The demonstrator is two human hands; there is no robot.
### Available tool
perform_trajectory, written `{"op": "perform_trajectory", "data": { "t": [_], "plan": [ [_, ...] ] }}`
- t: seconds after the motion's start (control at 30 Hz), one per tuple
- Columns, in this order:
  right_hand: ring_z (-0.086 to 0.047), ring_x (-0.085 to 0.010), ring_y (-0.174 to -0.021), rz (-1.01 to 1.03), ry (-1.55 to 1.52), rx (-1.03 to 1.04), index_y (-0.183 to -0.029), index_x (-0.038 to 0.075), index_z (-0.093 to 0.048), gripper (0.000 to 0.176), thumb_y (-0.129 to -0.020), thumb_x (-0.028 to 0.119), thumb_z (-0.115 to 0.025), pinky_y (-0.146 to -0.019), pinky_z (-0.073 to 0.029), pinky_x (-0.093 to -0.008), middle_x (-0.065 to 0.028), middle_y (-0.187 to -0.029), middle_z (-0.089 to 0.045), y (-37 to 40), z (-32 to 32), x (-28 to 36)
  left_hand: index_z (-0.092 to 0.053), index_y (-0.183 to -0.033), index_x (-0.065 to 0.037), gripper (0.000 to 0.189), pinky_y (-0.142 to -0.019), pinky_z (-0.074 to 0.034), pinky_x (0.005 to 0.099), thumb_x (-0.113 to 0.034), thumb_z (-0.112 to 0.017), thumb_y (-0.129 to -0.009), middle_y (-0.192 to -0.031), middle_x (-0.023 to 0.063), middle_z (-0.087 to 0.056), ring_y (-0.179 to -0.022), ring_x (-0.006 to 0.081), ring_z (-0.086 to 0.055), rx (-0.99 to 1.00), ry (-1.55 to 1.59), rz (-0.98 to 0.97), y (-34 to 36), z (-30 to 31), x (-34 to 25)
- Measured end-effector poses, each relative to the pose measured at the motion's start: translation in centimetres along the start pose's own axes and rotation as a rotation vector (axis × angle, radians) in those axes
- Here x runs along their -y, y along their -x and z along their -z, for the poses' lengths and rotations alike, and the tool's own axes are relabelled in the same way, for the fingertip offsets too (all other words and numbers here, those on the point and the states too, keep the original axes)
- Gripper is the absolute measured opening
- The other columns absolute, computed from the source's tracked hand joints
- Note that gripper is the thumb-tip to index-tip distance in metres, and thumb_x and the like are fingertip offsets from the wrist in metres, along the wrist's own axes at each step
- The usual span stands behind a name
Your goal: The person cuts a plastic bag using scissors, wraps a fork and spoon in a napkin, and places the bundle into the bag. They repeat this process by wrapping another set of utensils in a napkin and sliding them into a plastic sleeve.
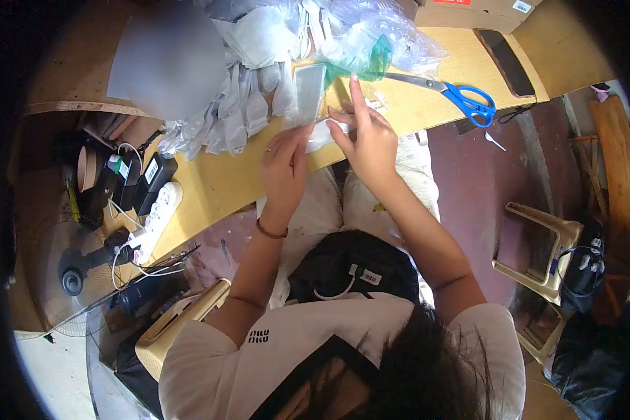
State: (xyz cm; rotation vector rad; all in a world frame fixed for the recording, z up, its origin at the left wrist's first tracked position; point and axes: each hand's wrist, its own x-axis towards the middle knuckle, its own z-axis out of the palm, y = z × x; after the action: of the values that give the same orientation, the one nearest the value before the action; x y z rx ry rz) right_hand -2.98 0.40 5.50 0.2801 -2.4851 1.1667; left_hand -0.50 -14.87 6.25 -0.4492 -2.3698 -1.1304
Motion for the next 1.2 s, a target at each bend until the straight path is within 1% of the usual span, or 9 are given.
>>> {"op": "perform_trajectory", "data": {
  "t": [0.17,0.47,0.5,0.6,0.63,0.73,0.83,1.0,1.2],
  "plan": [
    [-0.063,-0.0234,-0.092,0.034,-0.074,-0.082,-0.138,0.003,-0.026,0.076,-0.076,0.016,-0.068,-0.078,-0.049,-0.0312,-0.0069,-0.083,-0.069,0.0,-0.3,-0.3,-0.065,-0.094,-0.006,0.015,-0.077,-0.047,0.0355,-0.004,-0.06,-0.08,-0.091,0.0118,-0.064,-0.09,0.0282,-0.061,-0.051,0.024,0.044,0.2,-0.4,-0.1],
    [-0.063,-0.017,-0.091,-0.176,-0.453,0.172,-0.133,0.01,-0.036,0.048,-0.088,0.012,-0.054,-0.079,-0.046,-0.0281,-0.0126,-0.089,-0.067,-1.0,2.4,-0.1,-0.067,-0.09,-0.008,0.013,-0.077,-0.047,0.0346,-0.011,-0.067,-0.077,-0.089,0.0081,-0.066,-0.095,0.0259,-0.059,-0.051,-0.076,0.038,0.0,-1.0,0.7],
    [-0.061,-0.0127,-0.088,-0.193,-0.489,0.16,-0.126,0.008,-0.045,0.036,-0.09,0.011,-0.051,-0.078,-0.045,-0.0261,-0.0098,-0.086,-0.067,-1.2,2.8,0.2,-0.067,-0.09,-0.008,0.014,-0.077,-0.047,0.0347,-0.011,-0.068,-0.076,-0.09,0.0079,-0.066,-0.095,0.0257,-0.059,-0.043,-0.077,0.041,0.0,-0.9,0.7],
    [-0.06,-0.0122,-0.086,-0.175,-0.571,0.23,-0.12,0.007,-0.051,0.03,-0.09,0.012,-0.052,-0.078,-0.045,-0.0264,-0.0061,-0.084,-0.065,-2.0,3.2,-0.7,-0.067,-0.091,-0.007,0.017,-0.079,-0.046,0.0346,-0.012,-0.07,-0.074,-0.095,0.0073,-0.066,-0.096,0.0259,-0.058,-0.052,-0.059,0.112,0.0,-1.0,0.2],
    [-0.057,-0.0097,-0.081,-0.183,-0.609,0.229,-0.109,0.005,-0.058,0.021,-0.09,0.013,-0.053,-0.077,-0.044,-0.0247,-0.0017,-0.081,-0.061,-2.3,3.3,-0.4,-0.066,-0.091,-0.007,0.018,-0.08,-0.046,0.0342,-0.012,-0.07,-0.074,-0.096,0.0069,-0.066,-0.095,0.0254,-0.058,-0.031,-0.014,0.139,-0.1,-0.9,0.1],
    [-0.053,-0.0076,-0.077,-0.018,-0.53,0.323,-0.099,0.004,-0.061,0.016,-0.088,0.015,-0.057,-0.071,-0.042,-0.0221,-0.0006,-0.08,-0.06,-3.0,3.7,-0.7,-0.065,-0.096,-0.006,0.024,-0.081,-0.045,0.033,-0.012,-0.071,-0.073,-0.098,0.0055,-0.066,-0.095,0.0235,-0.058,0.003,0.083,0.18,-0.3,-0.7,0.1],
    [-0.047,-0.0059,-0.082,-0.067,-0.625,0.484,-0.09,0.003,-0.06,0.012,-0.087,0.015,-0.059,-0.074,-0.038,-0.0215,0.0034,-0.082,-0.055,-3.5,3.9,-0.7,-0.061,-0.105,-0.007,0.034,-0.082,-0.044,0.0318,-0.012,-0.071,-0.073,-0.096,0.004,-0.067,-0.094,0.0213,-0.058,-0.014,0.101,0.174,-0.2,-0.7,0.3],
    [-0.038,-0.0032,-0.068,-0.152,-0.562,0.616,-0.08,0.005,-0.057,0.012,-0.085,0.015,-0.062,-0.061,-0.031,-0.0194,0.0071,-0.071,-0.043,-4.1,3.2,-2.1,-0.052,-0.118,-0.009,0.049,-0.084,-0.043,0.032,-0.012,-0.071,-0.074,-0.091,0.0034,-0.068,-0.093,0.0212,-0.057,0.001,0.132,0.207,-0.2,-0.6,0.2],
    [-0.033,-0.0022,-0.063,-0.162,-0.516,0.669,-0.078,0.006,-0.056,0.013,-0.085,0.016,-0.063,-0.056,-0.028,-0.0187,0.0083,-0.066,-0.037,-4.6,3.3,-1.8,-0.051,-0.119,-0.008,0.049,-0.086,-0.041,0.033,-0.012,-0.071,-0.074,-0.092,0.0044,-0.068,-0.095,0.023,-0.057,-0.007,0.128,0.175,-0.3,-0.6,0.3]
  ]
}}
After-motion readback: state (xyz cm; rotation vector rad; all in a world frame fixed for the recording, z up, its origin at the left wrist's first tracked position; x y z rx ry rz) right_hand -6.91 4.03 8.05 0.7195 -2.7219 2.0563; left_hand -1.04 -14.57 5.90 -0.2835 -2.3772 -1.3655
